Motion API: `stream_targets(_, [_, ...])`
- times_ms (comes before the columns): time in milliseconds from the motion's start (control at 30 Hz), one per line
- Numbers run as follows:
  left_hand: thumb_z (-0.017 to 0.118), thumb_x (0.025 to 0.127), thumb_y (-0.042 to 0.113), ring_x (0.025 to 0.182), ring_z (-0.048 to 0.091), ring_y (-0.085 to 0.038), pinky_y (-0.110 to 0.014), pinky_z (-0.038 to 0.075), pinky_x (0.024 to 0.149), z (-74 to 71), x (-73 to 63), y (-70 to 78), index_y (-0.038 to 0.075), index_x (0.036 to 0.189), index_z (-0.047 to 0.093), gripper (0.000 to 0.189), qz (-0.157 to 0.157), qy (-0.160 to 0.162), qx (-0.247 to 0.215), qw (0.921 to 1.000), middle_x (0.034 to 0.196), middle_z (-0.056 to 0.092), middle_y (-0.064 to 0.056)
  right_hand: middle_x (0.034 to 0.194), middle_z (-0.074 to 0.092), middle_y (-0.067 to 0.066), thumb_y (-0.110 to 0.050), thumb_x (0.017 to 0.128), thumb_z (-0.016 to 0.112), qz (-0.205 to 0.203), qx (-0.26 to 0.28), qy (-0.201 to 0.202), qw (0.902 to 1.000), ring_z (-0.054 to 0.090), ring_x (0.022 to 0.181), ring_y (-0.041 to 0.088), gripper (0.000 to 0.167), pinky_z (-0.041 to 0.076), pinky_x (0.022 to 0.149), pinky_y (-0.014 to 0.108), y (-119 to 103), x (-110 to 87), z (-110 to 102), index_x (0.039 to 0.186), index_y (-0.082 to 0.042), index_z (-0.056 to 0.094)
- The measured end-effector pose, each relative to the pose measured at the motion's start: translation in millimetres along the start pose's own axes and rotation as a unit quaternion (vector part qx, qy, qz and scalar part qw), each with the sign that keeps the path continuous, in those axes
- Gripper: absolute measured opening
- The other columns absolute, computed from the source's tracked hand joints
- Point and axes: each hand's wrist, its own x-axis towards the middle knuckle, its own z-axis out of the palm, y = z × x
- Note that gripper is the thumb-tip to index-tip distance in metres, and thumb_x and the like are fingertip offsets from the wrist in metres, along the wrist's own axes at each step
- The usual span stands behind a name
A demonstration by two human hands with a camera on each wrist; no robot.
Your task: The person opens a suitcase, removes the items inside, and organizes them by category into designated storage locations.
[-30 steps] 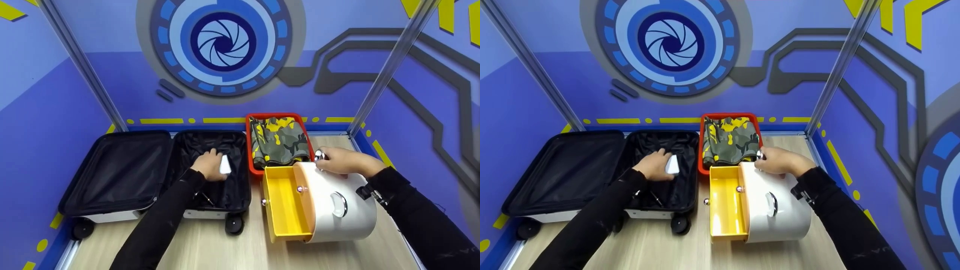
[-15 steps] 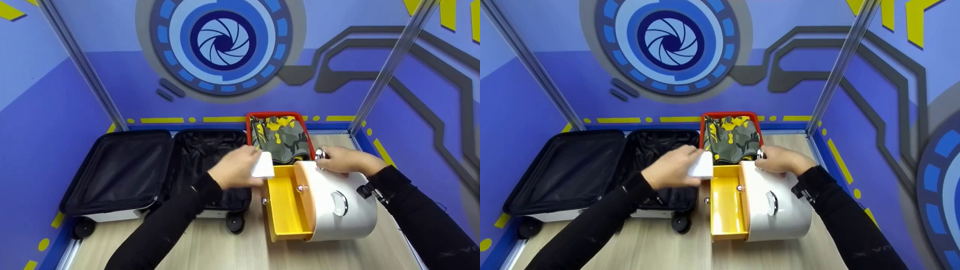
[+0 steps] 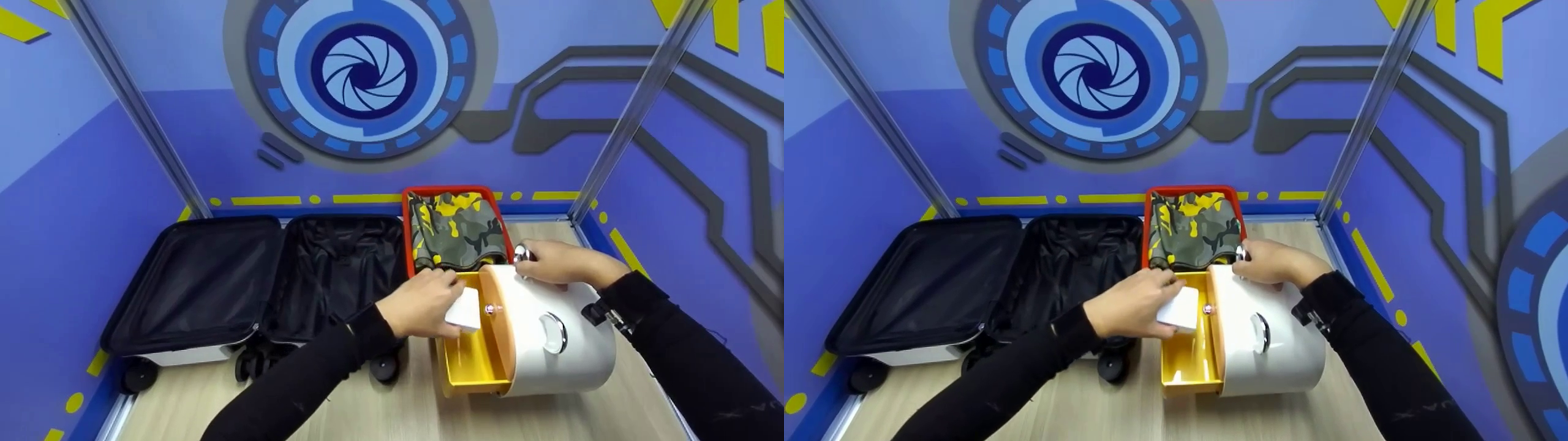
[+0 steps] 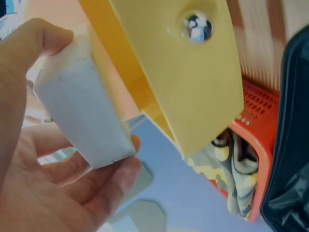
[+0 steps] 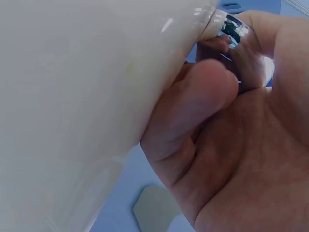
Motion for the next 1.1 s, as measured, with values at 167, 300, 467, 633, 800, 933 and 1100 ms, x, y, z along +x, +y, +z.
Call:
stream_targets(167, [0.083, 0.087, 0.069, 0.112, 0.07, -0.02, -0.039, 0.05, 0.099, 10.6, 7.2, 9.7, 0.015, 0.139, 0.071, 0.076, -0.01, -0.025, 0.01, 0.9996, 0.127, 0.074, -0.002, 0.088, 0.06, 0.007, -0.032, 0.107, 0.06, -0.003, -0.003, 0.004, 1.0, 0.053, 0.057, 0.017, 0.028, 0.048, 0.051, 0.032, 0.4, 1.0, -0.3, 0.12, -0.007, 0.057])
stream_targets(300, [0.083, 0.086, 0.071, 0.105, 0.071, -0.019, -0.04, 0.049, 0.1, 16.8, 16.5, 15.7, 0.017, 0.127, 0.076, 0.069, -0.022, -0.049, -0.001, 0.9986, 0.119, 0.075, 0.0, 0.088, 0.06, 0.007, -0.031, 0.107, 0.06, -0.003, 0.001, 0.002, 1.0, 0.053, 0.057, 0.017, 0.027, 0.048, 0.051, 0.032, 0.4, 0.5, -0.6, 0.12, -0.007, 0.057])
stream_targets(467, [0.081, 0.085, 0.074, 0.098, 0.072, -0.019, -0.042, 0.049, 0.103, 24.8, 27.9, 21.9, 0.018, 0.109, 0.078, 0.06, -0.042, -0.086, -0.026, 0.995, 0.11, 0.075, 0.001, 0.087, 0.06, 0.007, -0.031, 0.107, 0.06, 0.0, 0.003, -0.003, 1.0, 0.053, 0.055, 0.018, 0.026, 0.048, 0.05, 0.032, -1.2, -0.8, -0.5, 0.12, -0.008, 0.056])
stream_targets(633, [0.082, 0.085, 0.073, 0.098, 0.073, -0.02, -0.037, 0.049, 0.094, 36.3, 34.9, 26.1, 0.018, 0.109, 0.08, 0.06, -0.049, -0.119, -0.002, 0.9917, 0.114, 0.075, 0.001, 0.085, 0.06, 0.007, -0.03, 0.106, 0.06, 0.002, 0.0, -0.003, 1.0, 0.054, 0.055, 0.018, 0.026, 0.048, 0.051, 0.032, -2.8, -1.3, -0.7, 0.118, -0.007, 0.056])
stream_targets(800, [0.088, 0.083, 0.064, 0.102, 0.073, -0.02, -0.034, 0.049, 0.09, 43.2, 40.9, 27.2, 0.018, 0.12, 0.08, 0.06, -0.066, -0.128, 0.004, 0.9896, 0.12, 0.072, 0.0, 0.086, 0.059, 0.007, -0.03, 0.106, 0.06, 0.007, 0.009, -0.004, 0.9999, 0.053, 0.055, 0.018, 0.027, 0.048, 0.051, 0.032, -3.2, -1.9, -1.2, 0.119, -0.007, 0.055])
stream_targets(933, [0.092, 0.081, 0.057, 0.103, 0.074, -0.02, -0.034, 0.051, 0.091, 46.1, 42.2, 28.4, 0.017, 0.123, 0.079, 0.059, -0.082, -0.131, -0.005, 0.988, 0.123, 0.071, 0.0, 0.087, 0.06, 0.007, -0.031, 0.107, 0.06, 0.005, 0.01, -0.008, 0.9999, 0.053, 0.056, 0.017, 0.029, 0.048, 0.051, 0.032, -2.9, -1.7, -0.8, 0.122, -0.007, 0.055])
stream_targets(1100, [0.094, 0.078, 0.059, 0.103, 0.073, -0.02, -0.036, 0.047, 0.094, 49.6, 41.3, 30.2, 0.018, 0.12, 0.08, 0.06, -0.089, -0.122, 0.005, 0.9885, 0.119, 0.075, 0.001, 0.087, 0.059, 0.007, -0.031, 0.107, 0.06, 0.005, 0.011, -0.009, 0.9999, 0.053, 0.056, 0.017, 0.028, 0.048, 0.051, 0.032, -2.8, -1.2, -0.3, 0.122, -0.007, 0.055])
